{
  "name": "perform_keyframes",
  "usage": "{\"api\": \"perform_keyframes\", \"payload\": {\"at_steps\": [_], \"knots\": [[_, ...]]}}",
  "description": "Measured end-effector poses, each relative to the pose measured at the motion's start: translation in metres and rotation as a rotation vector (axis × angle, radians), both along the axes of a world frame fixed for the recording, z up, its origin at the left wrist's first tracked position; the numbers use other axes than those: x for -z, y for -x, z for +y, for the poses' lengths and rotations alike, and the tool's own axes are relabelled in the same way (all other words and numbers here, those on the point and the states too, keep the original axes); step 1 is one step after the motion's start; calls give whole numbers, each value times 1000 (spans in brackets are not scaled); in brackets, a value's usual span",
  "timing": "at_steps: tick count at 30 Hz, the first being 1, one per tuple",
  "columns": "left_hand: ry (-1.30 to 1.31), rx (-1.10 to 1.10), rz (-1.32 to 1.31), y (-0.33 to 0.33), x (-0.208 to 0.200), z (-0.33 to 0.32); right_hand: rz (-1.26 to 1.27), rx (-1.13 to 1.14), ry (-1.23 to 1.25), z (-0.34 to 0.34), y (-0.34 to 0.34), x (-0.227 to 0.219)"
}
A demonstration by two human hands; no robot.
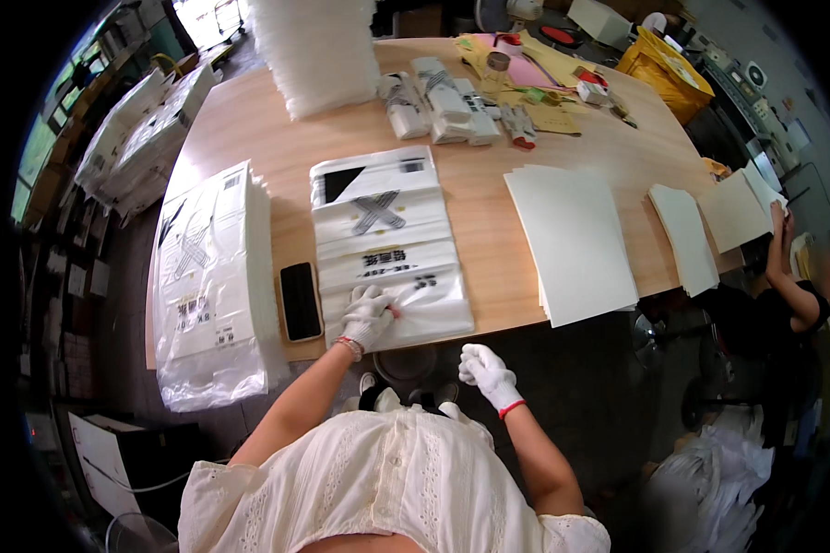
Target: The person repeatedly picks up stacks of white paper and inserts them into clear plastic packaging bags. They fold the top of the bags to seal the contents and place the packaged items into a growing pile on the table.
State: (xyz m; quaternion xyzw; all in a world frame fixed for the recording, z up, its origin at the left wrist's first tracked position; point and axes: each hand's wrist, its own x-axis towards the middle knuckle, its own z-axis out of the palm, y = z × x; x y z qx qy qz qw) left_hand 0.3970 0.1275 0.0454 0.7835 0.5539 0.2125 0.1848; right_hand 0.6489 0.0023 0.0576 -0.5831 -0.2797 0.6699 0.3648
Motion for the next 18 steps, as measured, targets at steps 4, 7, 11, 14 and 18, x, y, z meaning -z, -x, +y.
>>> {"api": "perform_keyframes", "payload": {"at_steps": [4,7,11,14,18], "knots": [[204,99,5,12,-8,14,12,-96,5,5,18,-10],[308,73,114,7,-41,18,300,-211,-11,46,53,-12],[291,-30,-139,8,-46,27,-93,-51,-314,106,102,-10],[494,-217,-1078,38,-33,67,-814,-195,-437,103,81,21],[656,-315,-1108,27,-54,97,-1159,138,-1073,87,82,-51]]}}
